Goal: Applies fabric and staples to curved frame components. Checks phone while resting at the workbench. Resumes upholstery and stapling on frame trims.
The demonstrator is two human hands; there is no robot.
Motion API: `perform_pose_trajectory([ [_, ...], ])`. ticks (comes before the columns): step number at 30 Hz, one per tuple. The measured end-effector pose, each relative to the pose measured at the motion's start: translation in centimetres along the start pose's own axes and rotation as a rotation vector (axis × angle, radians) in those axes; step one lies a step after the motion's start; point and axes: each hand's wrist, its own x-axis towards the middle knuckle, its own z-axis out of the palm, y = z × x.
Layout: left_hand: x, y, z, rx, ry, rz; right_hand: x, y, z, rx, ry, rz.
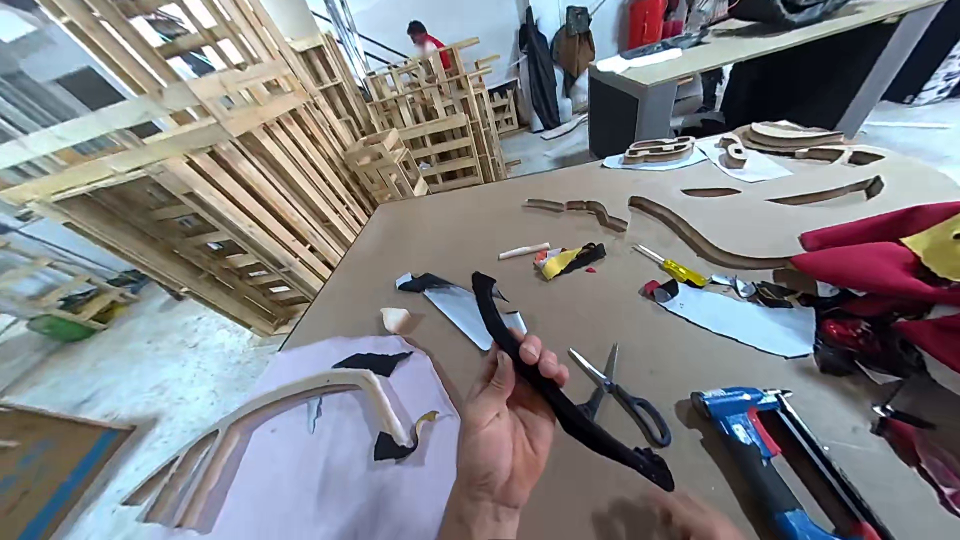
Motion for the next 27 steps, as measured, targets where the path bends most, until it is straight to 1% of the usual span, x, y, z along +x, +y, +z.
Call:
perform_pose_trajectory([
  [1,-0.3,0.1,0.0,0.012,0.017,0.009,0.7,-1.0,-1.9,0.141,0.068,0.015],
  [3,-1.3,-0.1,-0.5,-0.003,0.068,0.021,2.0,-3.6,-4.9,0.345,0.071,-0.036],
  [4,-1.5,-0.4,-0.7,-0.028,0.107,0.031,2.7,-5.1,-5.7,0.384,0.061,-0.095],
  [6,-1.9,-0.9,-0.8,-0.050,0.183,0.046,3.7,-7.6,-5.6,0.362,0.079,-0.196],
  [8,-2.2,-1.2,-0.9,-0.018,0.210,0.048,4.5,-9.0,-4.8,0.315,0.168,-0.257],
  [10,-2.6,-1.4,-1.4,0.069,0.167,0.059,4.9,-9.5,-4.1,0.242,0.312,-0.326],
  [12,-3.2,-1.7,-2.3,0.283,0.058,0.093,4.9,-9.8,-4.3,0.156,0.414,-0.368],
  [14,-3.9,-2.2,-3.2,0.505,-0.047,0.092,4.8,-9.8,-4.8,0.089,0.452,-0.386],
  [15,-4.2,-2.5,-3.4,0.570,-0.086,0.070,4.7,-9.7,-5.0,0.066,0.455,-0.389],
  [17,-4.8,-3.4,-3.6,0.559,-0.161,0.007,4.8,-9.5,-5.3,0.043,0.438,-0.386],
  [19,-5.2,-4.4,-3.4,0.505,-0.172,-0.019,4.7,-9.6,-5.3,0.072,0.411,-0.374],
  [20,-5.4,-4.8,-3.3,0.472,-0.167,-0.014,4.6,-9.8,-5.3,0.132,0.395,-0.360],
  [24,-5.6,-4.9,-2.7,0.371,-0.228,0.014,4.2,-10.5,-5.6,0.528,0.330,-0.274],
  [27,-5.8,-4.6,-2.2,0.341,-0.275,0.013,3.7,-10.8,-5.9,0.684,0.314,-0.254],
])
